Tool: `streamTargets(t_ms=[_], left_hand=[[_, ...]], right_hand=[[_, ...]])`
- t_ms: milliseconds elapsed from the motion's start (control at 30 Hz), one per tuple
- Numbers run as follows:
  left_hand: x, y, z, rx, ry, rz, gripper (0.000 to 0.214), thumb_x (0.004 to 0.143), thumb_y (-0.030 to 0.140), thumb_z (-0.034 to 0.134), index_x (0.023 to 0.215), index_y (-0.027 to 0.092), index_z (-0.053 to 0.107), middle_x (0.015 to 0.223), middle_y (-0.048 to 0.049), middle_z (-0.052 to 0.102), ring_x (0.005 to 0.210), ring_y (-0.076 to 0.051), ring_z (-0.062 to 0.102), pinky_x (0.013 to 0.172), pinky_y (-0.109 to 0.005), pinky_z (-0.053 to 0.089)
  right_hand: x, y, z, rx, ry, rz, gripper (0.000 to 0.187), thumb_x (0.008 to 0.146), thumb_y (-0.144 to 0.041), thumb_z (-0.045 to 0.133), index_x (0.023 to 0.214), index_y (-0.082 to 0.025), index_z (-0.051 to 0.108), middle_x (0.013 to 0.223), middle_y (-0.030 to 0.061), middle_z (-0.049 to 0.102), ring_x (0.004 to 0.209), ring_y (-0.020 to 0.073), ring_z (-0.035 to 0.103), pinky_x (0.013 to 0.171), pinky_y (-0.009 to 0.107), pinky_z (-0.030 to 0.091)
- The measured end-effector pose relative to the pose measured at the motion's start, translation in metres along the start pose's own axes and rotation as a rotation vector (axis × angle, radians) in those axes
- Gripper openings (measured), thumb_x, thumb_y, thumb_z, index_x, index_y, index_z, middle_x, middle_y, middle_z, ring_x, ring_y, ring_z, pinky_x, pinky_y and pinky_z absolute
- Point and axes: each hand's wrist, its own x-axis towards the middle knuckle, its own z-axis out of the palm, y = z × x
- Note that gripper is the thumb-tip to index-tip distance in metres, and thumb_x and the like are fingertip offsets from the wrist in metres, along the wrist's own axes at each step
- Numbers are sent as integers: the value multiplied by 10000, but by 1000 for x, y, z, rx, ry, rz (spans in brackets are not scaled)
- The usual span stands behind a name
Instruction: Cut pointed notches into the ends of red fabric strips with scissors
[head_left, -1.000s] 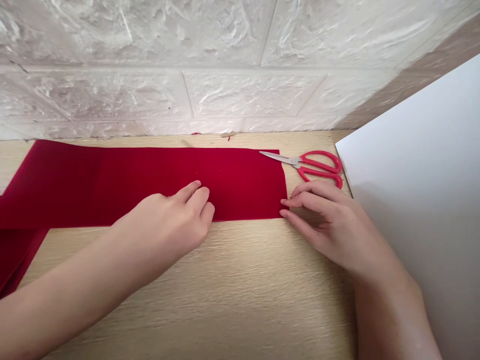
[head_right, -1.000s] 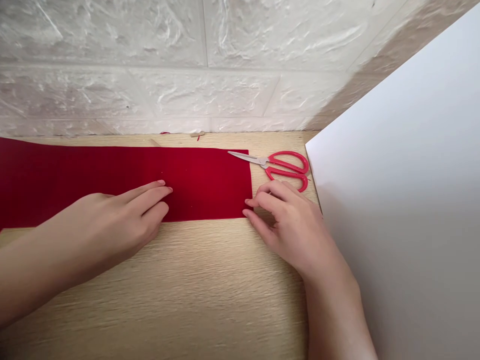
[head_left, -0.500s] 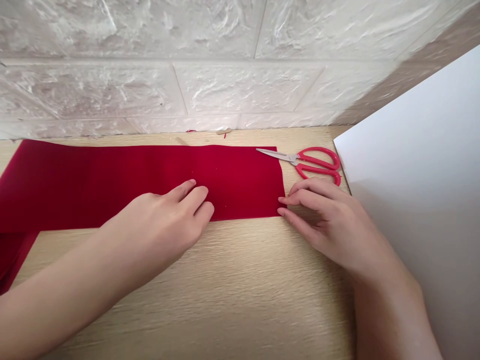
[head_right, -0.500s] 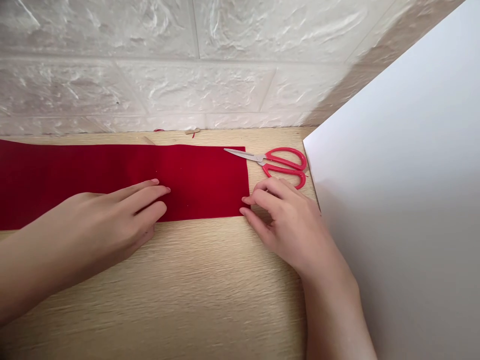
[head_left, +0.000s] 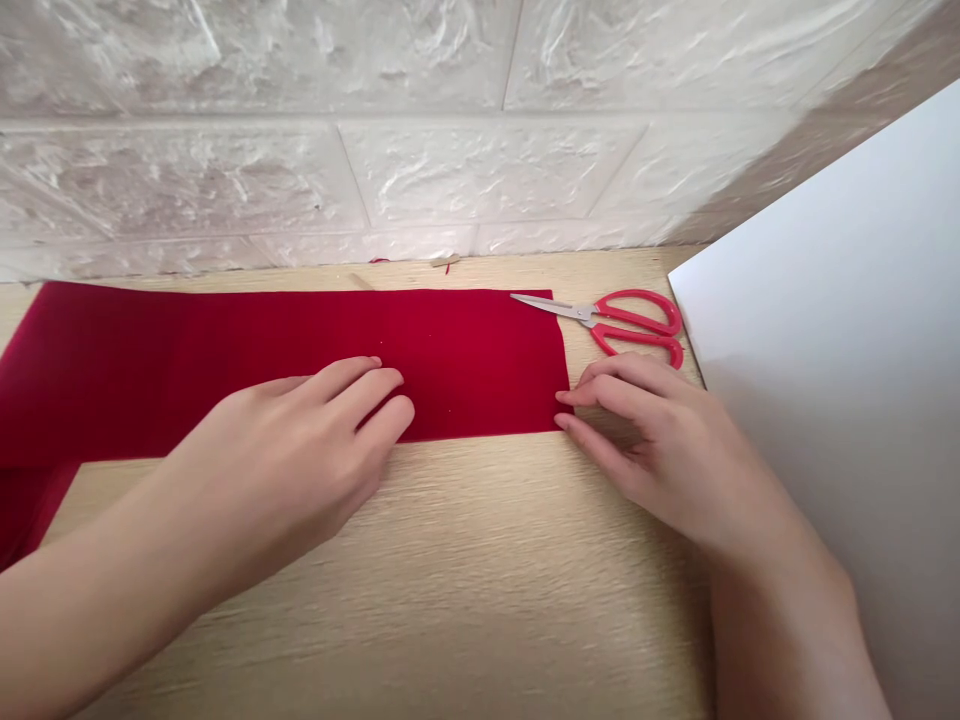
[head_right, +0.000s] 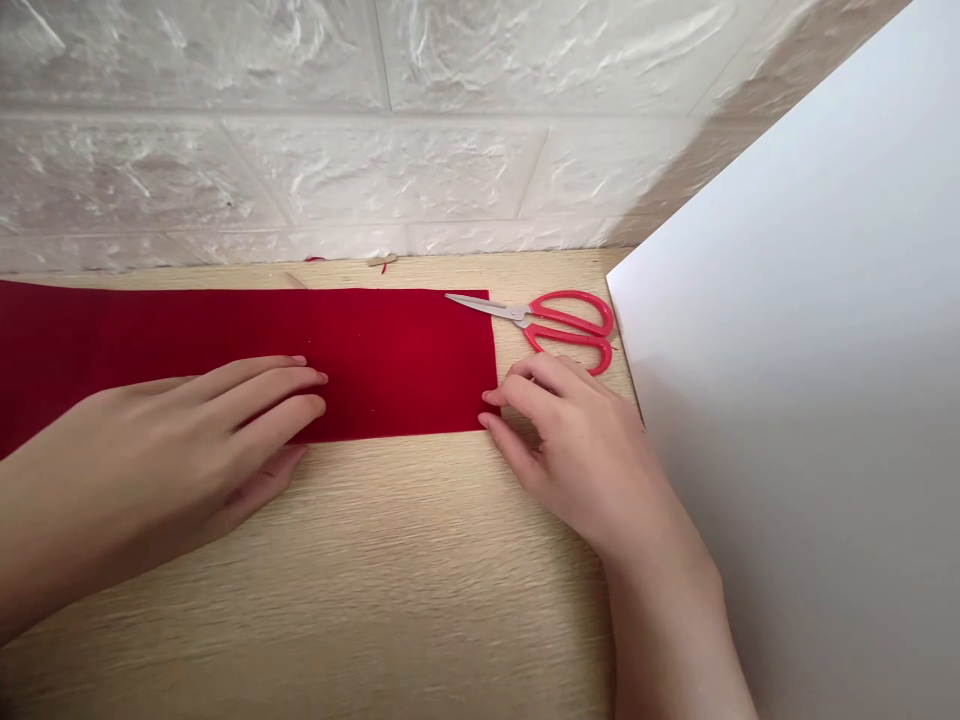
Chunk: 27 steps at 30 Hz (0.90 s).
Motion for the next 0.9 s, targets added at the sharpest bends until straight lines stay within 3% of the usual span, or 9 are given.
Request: streamTargets(t_ms=[167,400,500,733,900], left_hand=[[-16,-9,0,25,-8,-9,448,1036,155,312,1057,81,753,1132,-194,785,1053,-351,771,776,-491,688],[-35,-19,1,82,-66,74,473,1003,69,303,973,106,774,1182,-207,779,1036,-325,786,581,-352,672],[-35,-18,1,98,-33,106,477,971,11,303,948,77,775,1151,-232,783,993,-327,798,569,-342,672],[-44,-21,1,100,-68,89,466,1010,60,298,1029,76,764,1218,-235,760,1095,-321,775,665,-336,693],[-54,-24,5,53,-128,109,330,1001,65,406,1087,21,721,1315,-308,689,1221,-380,714,719,-371,698]], right_hand=[[0,2,2,-1,14,-14,98,1003,-235,605,941,-209,676,1012,73,736,917,241,699,755,379,527],[1,2,3,-4,37,-22,92,999,-239,596,940,-221,665,989,70,748,919,247,718,737,380,530],[1,3,3,-11,48,-35,89,998,-250,596,946,-231,665,994,63,750,911,245,721,723,374,531],[1,5,4,0,45,-34,115,990,-276,592,924,-245,680,1009,72,750,908,272,716,739,413,535],[0,5,4,15,41,-32,100,988,-272,595,935,-250,677,1014,74,749,923,282,718,752,425,540]])
